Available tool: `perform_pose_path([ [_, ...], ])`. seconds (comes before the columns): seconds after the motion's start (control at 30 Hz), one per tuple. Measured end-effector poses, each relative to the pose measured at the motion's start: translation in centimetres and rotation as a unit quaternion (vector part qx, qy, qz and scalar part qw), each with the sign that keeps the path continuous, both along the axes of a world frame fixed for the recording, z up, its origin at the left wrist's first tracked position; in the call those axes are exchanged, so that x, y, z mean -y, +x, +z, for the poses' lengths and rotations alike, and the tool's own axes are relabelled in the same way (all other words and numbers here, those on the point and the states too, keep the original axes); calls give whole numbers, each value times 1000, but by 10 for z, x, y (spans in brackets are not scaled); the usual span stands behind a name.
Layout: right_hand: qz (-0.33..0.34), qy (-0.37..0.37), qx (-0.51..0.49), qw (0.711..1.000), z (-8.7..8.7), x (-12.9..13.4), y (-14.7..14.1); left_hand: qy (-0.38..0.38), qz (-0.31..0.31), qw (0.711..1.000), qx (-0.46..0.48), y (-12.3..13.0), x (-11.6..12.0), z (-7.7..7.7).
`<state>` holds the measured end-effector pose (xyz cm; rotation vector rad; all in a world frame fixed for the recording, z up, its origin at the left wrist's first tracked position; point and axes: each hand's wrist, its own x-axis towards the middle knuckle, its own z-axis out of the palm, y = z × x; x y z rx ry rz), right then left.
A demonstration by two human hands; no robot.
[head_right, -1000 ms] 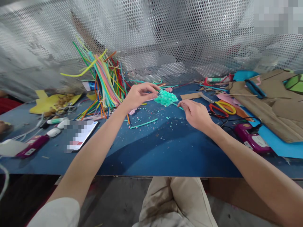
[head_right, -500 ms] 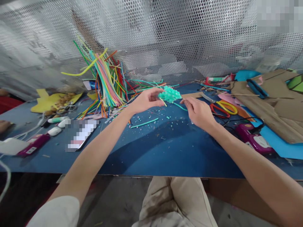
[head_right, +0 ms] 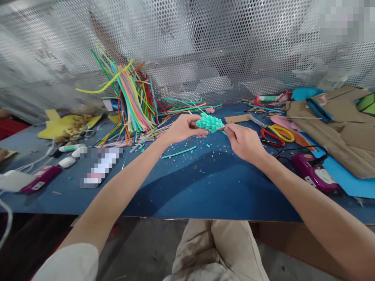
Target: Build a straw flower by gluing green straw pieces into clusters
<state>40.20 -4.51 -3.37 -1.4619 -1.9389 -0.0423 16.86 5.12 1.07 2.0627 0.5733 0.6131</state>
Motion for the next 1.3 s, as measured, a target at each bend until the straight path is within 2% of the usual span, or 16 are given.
perform_pose_path([
  [0.17, -5, 4, 21, 1000, 0, 2, -3, 2, 4, 1000, -17, 1, 2, 2],
  [0.33, -35, -23, 44, 998, 0, 2, -5, 7, -5, 1000, -15, 1, 3, -2],
  [0.47, -41, -35, 39, 998, 2, 2, -4, 70, -7, 995, -73, -4, -8, -4],
  [0.53, -58, -28, 30, 997, 2, 2, -2, 149, 6, 978, -147, -16, -22, 0],
  [0.57, -61, -25, 26, 997, 2, 1, -1, 202, 20, 959, -198, -25, -30, 4],
  [0.67, -34, -14, 12, 999, 1, -1, 2, 320, 190, 884, -283, -63, -56, 18],
  [0.8, 3, -6, -9, 1000, 0, -3, 3, 297, 284, 854, -319, -113, -81, 32],
  [0.9, 26, 5, -27, 999, -2, -5, 3, 281, 319, 848, -318, -131, -91, 31],
  [1.07, 37, 27, -41, 998, -5, -7, 7, 301, 356, 831, -303, -131, -100, 17],
  [1.17, 31, 29, -44, 998, -6, -7, 8, 334, 323, 833, -301, -130, -105, 11],
  [1.23, 31, 26, -48, 998, -6, -7, 9, 323, 303, 835, -326, -130, -107, 9],
  [1.3, 33, 19, -52, 998, -6, -8, 8, 283, 309, 827, -374, -129, -108, 9],
])
